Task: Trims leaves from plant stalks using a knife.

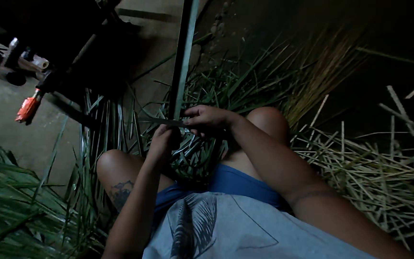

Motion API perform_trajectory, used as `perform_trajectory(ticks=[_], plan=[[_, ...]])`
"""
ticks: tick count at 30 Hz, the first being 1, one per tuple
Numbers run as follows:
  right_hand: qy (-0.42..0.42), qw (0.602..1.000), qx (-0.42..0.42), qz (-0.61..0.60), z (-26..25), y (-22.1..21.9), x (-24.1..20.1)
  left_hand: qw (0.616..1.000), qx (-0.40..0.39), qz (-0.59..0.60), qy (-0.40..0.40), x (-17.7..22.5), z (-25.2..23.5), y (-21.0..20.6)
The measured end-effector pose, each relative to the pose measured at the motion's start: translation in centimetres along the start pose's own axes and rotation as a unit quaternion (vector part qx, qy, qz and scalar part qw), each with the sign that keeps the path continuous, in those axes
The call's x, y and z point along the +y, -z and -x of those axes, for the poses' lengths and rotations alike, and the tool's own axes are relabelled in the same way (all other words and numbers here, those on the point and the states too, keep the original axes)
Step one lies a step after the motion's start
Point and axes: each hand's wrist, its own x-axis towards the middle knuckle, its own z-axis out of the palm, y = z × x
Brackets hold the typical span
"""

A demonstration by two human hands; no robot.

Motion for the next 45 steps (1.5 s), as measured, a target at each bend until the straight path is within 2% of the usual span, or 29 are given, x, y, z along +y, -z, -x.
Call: perform_trajectory(ticks=[7,18,32,38,45], plan=[[0.000,1.000,-0.011,-0.029,0.2,0.1,0.2,0.988,-0.095,0.119,0.024,-0.8,0.2,0.6],[0.033,0.999,0.000,-0.042,0.5,-0.2,0.0,0.965,-0.127,0.223,0.045,-0.9,0.6,0.3],[0.042,0.998,0.002,-0.047,0.5,-0.1,0.1,0.973,-0.114,0.196,0.046,-1.0,1.0,-0.1],[0.079,0.995,0.061,-0.027,0.8,0.6,-0.6,0.973,-0.140,0.176,0.051,-0.7,1.5,-0.8],[0.091,0.994,0.048,-0.047,0.8,0.8,-0.2,0.974,-0.142,0.168,0.053,-0.6,1.7,-0.7]])
